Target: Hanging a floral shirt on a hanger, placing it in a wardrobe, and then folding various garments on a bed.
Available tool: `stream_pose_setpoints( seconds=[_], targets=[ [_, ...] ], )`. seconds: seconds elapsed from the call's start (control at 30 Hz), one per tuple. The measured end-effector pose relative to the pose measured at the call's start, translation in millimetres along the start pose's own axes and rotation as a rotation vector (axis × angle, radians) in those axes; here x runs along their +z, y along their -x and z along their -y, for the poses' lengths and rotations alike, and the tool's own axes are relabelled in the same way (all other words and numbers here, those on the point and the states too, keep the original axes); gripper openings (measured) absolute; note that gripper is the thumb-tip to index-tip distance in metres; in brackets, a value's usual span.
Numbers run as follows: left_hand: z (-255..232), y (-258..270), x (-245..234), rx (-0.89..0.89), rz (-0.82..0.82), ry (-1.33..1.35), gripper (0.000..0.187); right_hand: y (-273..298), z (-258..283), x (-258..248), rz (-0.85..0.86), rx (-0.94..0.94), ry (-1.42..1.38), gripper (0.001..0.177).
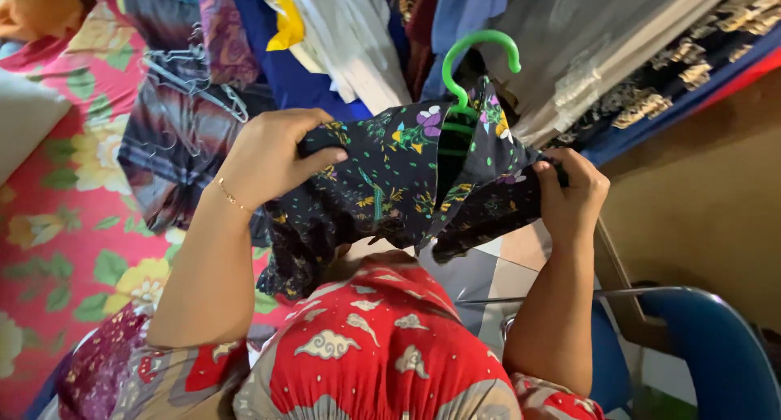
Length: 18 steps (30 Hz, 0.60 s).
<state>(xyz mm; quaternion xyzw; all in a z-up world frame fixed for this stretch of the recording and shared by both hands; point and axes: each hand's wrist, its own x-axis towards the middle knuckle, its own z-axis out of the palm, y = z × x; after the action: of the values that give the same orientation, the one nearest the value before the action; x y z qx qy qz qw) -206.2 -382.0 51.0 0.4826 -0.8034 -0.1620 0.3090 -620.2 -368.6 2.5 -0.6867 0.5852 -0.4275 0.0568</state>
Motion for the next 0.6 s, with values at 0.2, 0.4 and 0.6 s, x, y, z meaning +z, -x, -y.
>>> stream_pose_setpoints(
  seconds=[0.2,0.4,0.6],
  targets=[
    [-2.3,-21.1,24.3,0.004,0.148,0.122,0.039,-2.3,-27.1,-13.3,-0.007,0.007,0.024,0.011],
    [-13.8,-48.4,59.7,0.108,0.214,0.212,0.036,-24.1,-64.1,-25.4,-0.002,0.037,-0.014,0.013],
    [-57.7,-86.7,97.1,-0.172,0.264,0.215,0.03,-73.1,-123.6,-37.1,-0.025,-0.005,-0.021,0.015]
  ],
)
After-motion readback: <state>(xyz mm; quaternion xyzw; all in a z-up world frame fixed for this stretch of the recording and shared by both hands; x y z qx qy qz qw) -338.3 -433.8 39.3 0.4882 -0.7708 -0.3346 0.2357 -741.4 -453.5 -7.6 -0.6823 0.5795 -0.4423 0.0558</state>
